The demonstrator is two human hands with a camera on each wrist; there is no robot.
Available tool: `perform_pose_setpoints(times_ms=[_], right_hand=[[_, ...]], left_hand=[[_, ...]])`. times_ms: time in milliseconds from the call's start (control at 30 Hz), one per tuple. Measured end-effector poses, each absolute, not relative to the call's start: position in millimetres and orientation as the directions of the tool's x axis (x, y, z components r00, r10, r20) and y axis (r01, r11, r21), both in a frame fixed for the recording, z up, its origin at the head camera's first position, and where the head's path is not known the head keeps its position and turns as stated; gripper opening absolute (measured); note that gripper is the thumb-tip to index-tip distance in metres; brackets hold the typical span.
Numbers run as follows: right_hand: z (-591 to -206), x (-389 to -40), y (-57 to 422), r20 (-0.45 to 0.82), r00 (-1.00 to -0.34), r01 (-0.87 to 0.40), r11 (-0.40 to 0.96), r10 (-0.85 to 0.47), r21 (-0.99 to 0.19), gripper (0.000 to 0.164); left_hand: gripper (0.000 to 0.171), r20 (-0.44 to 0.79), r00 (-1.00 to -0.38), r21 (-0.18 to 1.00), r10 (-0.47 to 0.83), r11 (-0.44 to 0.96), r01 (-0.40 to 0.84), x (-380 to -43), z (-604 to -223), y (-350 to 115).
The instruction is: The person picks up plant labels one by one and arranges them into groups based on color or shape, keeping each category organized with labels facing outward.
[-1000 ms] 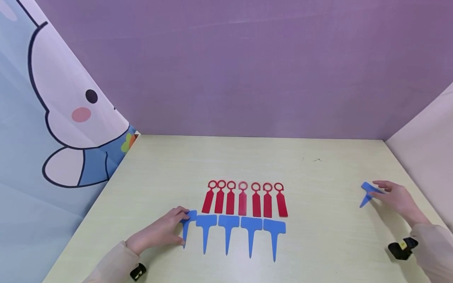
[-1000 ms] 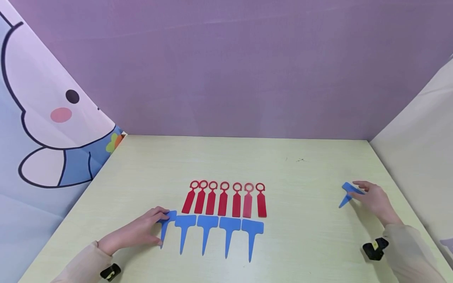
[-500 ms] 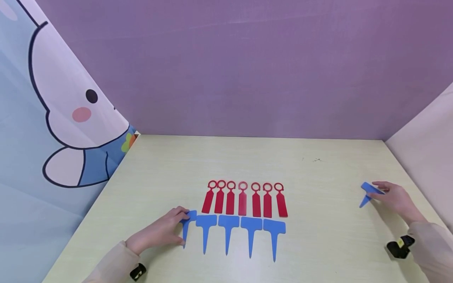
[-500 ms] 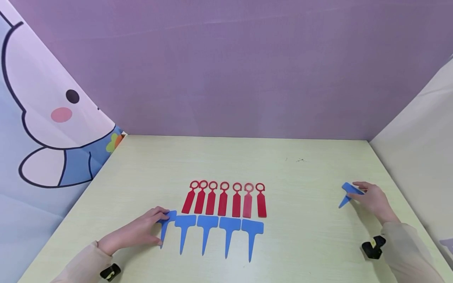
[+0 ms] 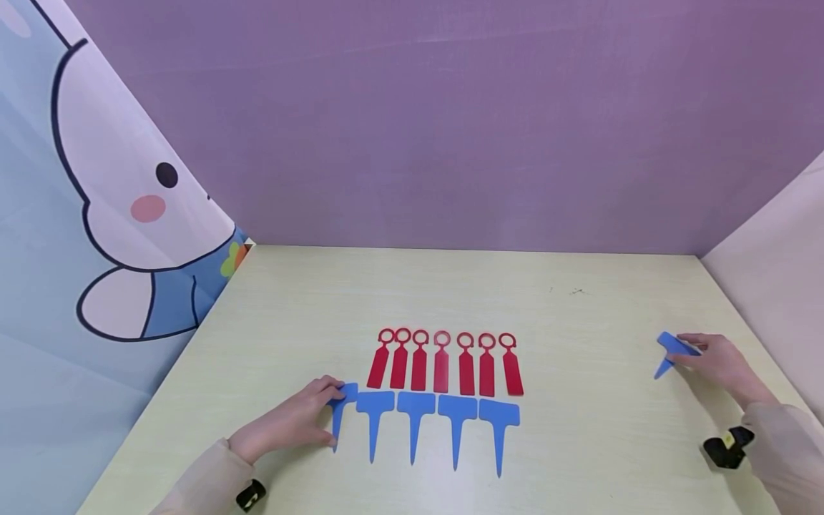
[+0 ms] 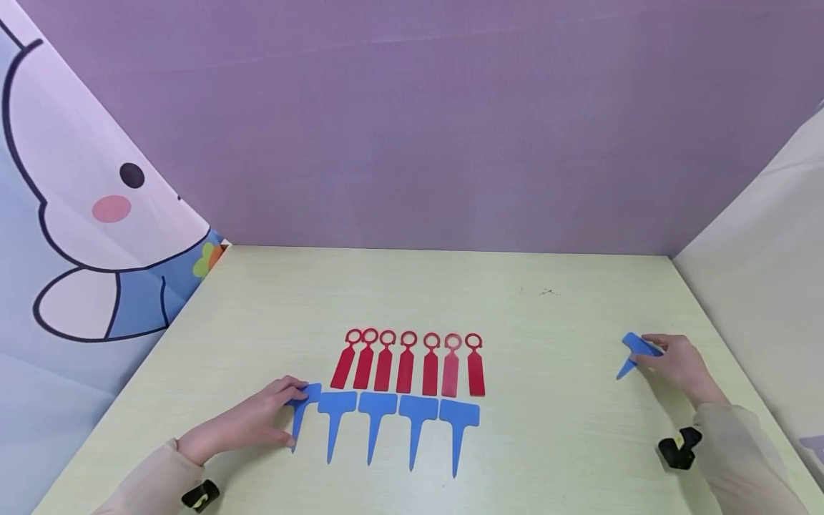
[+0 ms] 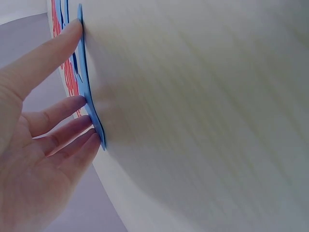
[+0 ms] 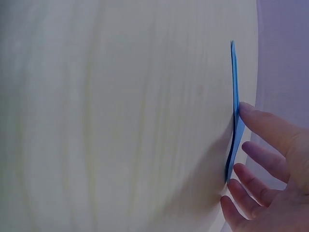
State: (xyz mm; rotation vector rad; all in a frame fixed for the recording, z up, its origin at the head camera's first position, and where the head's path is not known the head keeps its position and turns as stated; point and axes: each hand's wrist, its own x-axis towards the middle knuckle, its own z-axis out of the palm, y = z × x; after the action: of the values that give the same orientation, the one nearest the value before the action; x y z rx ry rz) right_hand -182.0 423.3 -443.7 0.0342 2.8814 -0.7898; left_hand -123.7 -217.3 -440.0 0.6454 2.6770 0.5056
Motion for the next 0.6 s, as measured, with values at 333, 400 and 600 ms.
perform_pose_setpoints(times_ms=[333, 400, 600], right_hand=[[-442.1, -184.9, 425.8, -0.198, -0.980, 0.084, 0.857, -0.022, -0.509, 0.067], [-442.3, -186.0, 427.3, -0.209, -0.978, 0.089, 0.858, -0.021, -0.506, 0.068], [-443.2, -188.7, 431.1, -0.231, -0.972, 0.095, 0.852, -0.032, -0.516, 0.070]], left_hand=[[0.064, -0.239, -0.838, 0.410, 0.491, 0.833, 0.371, -124.2, -440.6, -217.4], [0.064, -0.240, -0.838, 0.411, 0.491, 0.833, 0.370, -124.3, -440.7, -217.3], [0.064, -0.248, -0.840, 0.415, 0.483, 0.836, 0.359, -124.3, -439.4, -216.6]])
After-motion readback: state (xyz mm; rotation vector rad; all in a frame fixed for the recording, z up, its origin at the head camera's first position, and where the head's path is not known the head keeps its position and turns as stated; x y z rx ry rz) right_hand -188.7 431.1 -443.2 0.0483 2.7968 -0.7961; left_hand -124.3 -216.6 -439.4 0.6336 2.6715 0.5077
